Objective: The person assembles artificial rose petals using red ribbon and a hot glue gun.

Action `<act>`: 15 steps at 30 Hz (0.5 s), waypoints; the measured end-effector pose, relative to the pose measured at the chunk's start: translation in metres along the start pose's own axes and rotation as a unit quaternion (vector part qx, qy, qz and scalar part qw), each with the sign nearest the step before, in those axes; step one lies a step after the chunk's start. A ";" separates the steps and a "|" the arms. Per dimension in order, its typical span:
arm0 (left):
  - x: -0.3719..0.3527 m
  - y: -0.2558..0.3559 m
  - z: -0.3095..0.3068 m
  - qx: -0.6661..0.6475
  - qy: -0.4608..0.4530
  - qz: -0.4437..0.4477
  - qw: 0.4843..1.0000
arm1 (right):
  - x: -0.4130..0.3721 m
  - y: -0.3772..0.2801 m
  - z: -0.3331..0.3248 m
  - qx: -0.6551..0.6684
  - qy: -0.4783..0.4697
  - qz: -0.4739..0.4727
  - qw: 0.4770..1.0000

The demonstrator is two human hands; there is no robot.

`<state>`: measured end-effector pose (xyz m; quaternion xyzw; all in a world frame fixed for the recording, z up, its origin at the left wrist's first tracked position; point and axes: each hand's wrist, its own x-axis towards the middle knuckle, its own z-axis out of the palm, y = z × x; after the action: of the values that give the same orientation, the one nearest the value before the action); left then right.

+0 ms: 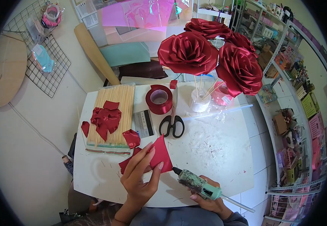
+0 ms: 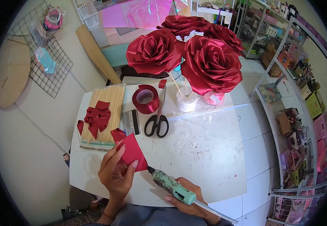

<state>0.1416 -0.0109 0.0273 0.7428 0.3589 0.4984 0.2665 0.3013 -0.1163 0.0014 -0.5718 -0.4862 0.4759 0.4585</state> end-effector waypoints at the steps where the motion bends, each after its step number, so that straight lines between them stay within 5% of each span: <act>1: 0.000 0.000 0.000 0.000 0.001 0.000 1.000 | 0.000 0.000 0.000 -0.023 -0.007 -0.006 1.000; 15: -0.001 0.004 0.000 -0.012 0.028 -0.012 0.999 | 0.005 -0.001 0.000 -0.070 0.001 -0.041 0.997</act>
<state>0.1422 -0.0136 0.0297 0.7213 0.3688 0.5199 0.2709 0.3011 -0.1110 0.0021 -0.5827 -0.5405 0.4211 0.4372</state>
